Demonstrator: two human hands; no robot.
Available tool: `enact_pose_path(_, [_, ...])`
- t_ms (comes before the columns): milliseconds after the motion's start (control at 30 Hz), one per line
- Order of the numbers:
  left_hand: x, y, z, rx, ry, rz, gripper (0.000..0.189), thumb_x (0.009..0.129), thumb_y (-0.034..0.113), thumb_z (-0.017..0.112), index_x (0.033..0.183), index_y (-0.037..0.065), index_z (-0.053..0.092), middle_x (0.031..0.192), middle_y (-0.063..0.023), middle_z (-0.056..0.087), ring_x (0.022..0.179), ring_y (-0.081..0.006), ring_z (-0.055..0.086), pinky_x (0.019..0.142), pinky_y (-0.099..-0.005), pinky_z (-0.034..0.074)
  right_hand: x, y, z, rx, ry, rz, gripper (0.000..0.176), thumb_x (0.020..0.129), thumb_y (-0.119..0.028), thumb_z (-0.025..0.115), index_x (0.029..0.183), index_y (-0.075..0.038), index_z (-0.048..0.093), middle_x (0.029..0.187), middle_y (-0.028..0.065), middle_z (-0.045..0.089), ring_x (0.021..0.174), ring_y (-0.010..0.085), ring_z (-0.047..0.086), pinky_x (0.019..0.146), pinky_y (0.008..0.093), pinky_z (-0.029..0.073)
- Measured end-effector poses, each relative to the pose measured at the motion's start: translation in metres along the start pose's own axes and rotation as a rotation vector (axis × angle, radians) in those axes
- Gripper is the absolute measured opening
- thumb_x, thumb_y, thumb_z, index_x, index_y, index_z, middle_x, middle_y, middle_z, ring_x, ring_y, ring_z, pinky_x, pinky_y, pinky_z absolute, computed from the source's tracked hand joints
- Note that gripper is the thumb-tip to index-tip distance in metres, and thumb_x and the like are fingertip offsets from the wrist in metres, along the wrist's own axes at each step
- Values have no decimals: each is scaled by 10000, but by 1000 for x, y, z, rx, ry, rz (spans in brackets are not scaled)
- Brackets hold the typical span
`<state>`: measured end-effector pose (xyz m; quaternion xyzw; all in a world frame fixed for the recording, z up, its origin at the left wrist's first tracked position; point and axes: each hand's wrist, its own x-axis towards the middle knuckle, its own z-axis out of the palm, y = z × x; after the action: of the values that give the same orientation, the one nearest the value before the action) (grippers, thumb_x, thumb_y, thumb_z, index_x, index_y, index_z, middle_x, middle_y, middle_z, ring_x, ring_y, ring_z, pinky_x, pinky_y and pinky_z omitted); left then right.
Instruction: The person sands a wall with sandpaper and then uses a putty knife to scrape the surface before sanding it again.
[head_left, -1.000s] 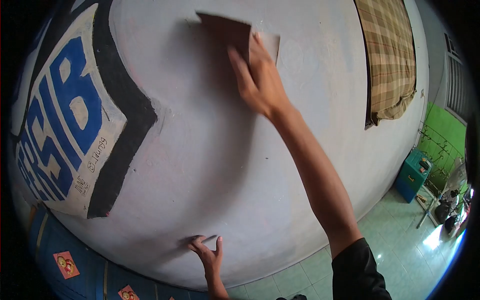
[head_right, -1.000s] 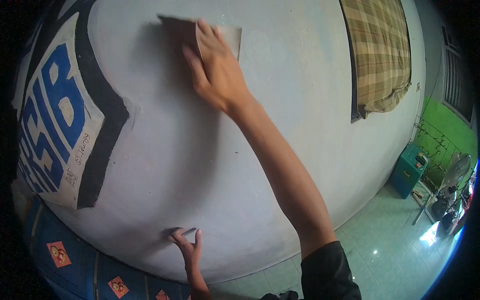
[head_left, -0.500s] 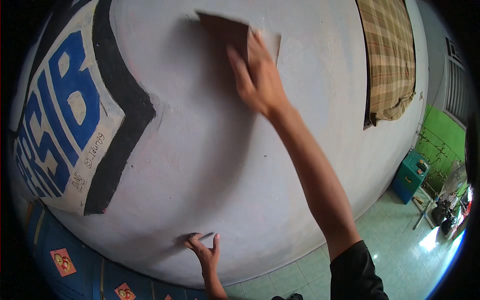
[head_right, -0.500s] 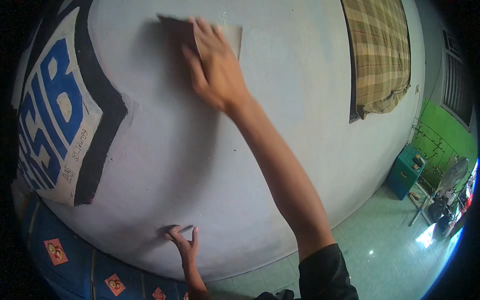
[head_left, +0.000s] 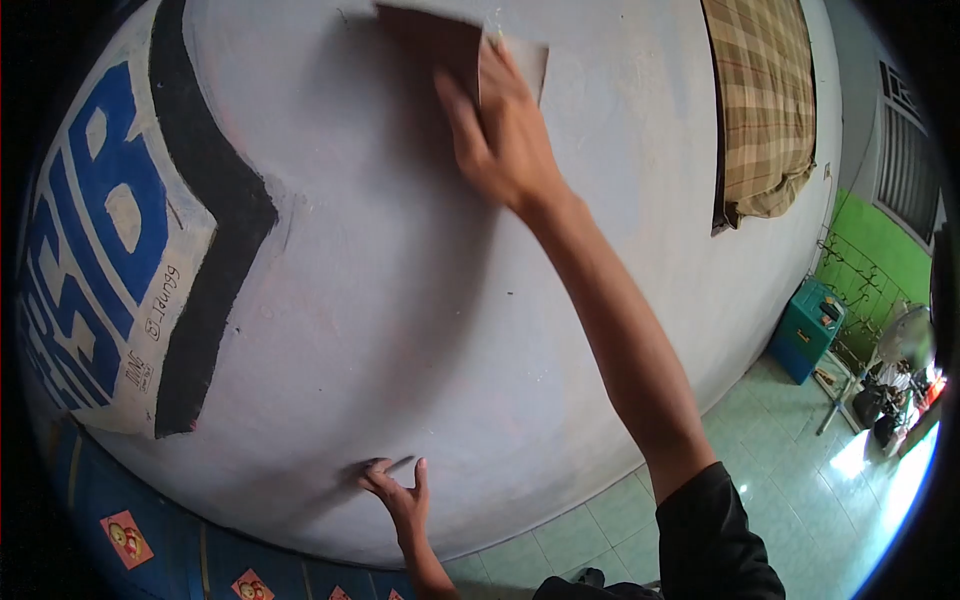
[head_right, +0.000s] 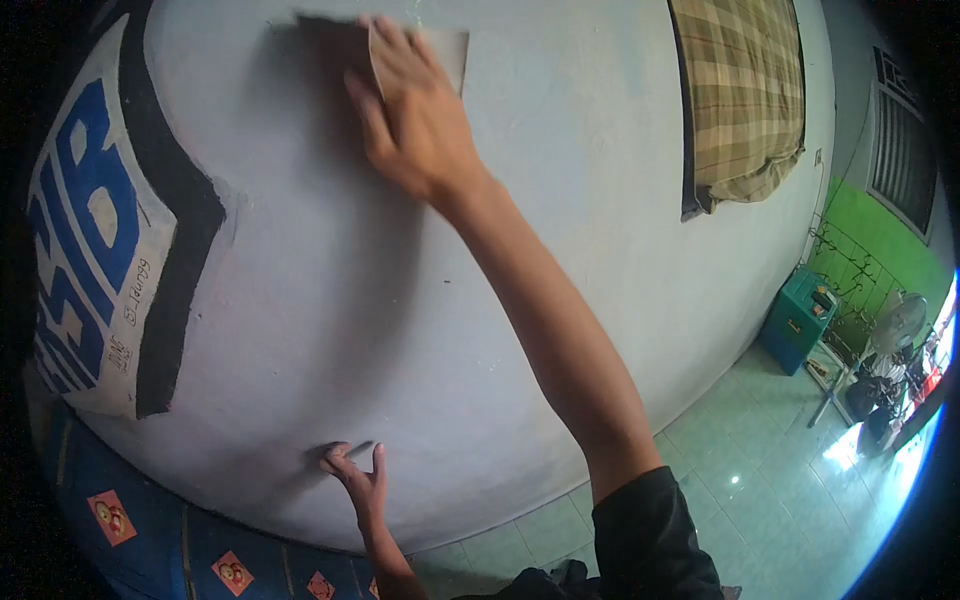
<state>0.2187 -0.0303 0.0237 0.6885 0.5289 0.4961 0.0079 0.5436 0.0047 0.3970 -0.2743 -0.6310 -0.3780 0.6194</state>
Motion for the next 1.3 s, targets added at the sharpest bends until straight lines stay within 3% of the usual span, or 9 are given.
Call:
enact_pose_path(33, [-2, -1, 0, -8, -1, -4, 572, 800, 262, 735, 1125, -6, 347, 1125, -194, 310, 1050, -327, 368, 925, -467, 335, 25, -2, 3, 63, 139, -27, 360, 955, -202, 407, 1208, 30, 515, 1199, 239, 546, 1190, 423, 442, 1115, 438, 250])
enact_pose_path(67, [-2, -1, 2, -10, 1, -6, 572, 800, 262, 735, 1125, -6, 347, 1125, -194, 310, 1050, -327, 368, 925, -467, 335, 35, -5, -7, 92, -40, 207, 366, 962, -215, 388, 1210, 23, 515, 1182, 256, 543, 1207, 420, 426, 1121, 447, 238])
enact_pose_path(133, [-2, -1, 1, -43, 10, -47, 581, 758, 252, 774, 1088, 3, 366, 1082, -212, 347, 1032, -365, 348, 895, -506, 328, 51, 3, -4, 141, -16, 124, 483, 998, -244, 302, 1407, 10, 347, 1481, 211, 300, 1410, 360, 190, 1172, 466, 89])
enact_pose_path(167, [-2, 0, 0, -41, 10, -50, 581, 758, 252, 774, 1088, 3, 366, 1082, -212, 347, 1032, -365, 348, 895, -506, 328, 47, 2, -2, 144, -18, 125, 483, 998, -244, 302, 1407, 10, 347, 1481, 211, 300, 1410, 360, 190, 1172, 466, 89])
enact_pose_path(233, [-2, 6, -1, -25, -9, -56, 577, 800, 264, 738, 1126, -3, 345, 1115, -192, 311, 1042, -323, 364, 923, -468, 335, 21, -2, 1, 63, 61, 19, 374, 959, -200, 401, 1250, 12, 501, 1271, 223, 519, 1274, 405, 386, 1130, 435, 223])
enact_pose_path(433, [-2, -1, 4, -21, 22, -39, 581, 798, 276, 742, 1125, 0, 350, 1112, -184, 318, 1029, -319, 367, 910, -473, 335, -82, -31, -10, -45, -138, 153, 503, 903, -125, 494, 1389, -36, 402, 1469, 137, 362, 1365, 340, 311, 1136, 467, 199])
enact_pose_path(733, [-4, -10, 5, 33, 0, -2, 631, 789, 339, 741, 1147, 5, 344, 1107, -183, 323, 1028, -306, 359, 884, -451, 335, -23, -10, 1, -195, 23, 80, 516, 912, -167, 486, 1402, -41, 383, 1471, 146, 354, 1384, 349, 266, 1135, 480, 188])
enact_pose_path(1000, [-1, 5, 3, -32, 31, -73, 592, 769, 324, 761, 1072, 2, 367, 1066, -186, 322, 1016, -311, 315, 917, -484, 298, -161, -70, -8, -70, -426, 248, 579, 906, -218, 442, 1456, -88, 317, 1509, 127, 295, 1403, 341, 232, 1144, 486, 143])
enact_pose_path(1300, [0, 7, 2, 29, 1, -79, 605, 796, 309, 738, 1116, -13, 338, 1104, -170, 284, 1040, -291, 318, 931, -467, 302, -98, -70, -3, 156, -362, 128, 584, 914, -182, 458, 1467, -100, 289, 1512, 87, 301, 1409, 289, 235, 1154, 470, 152])
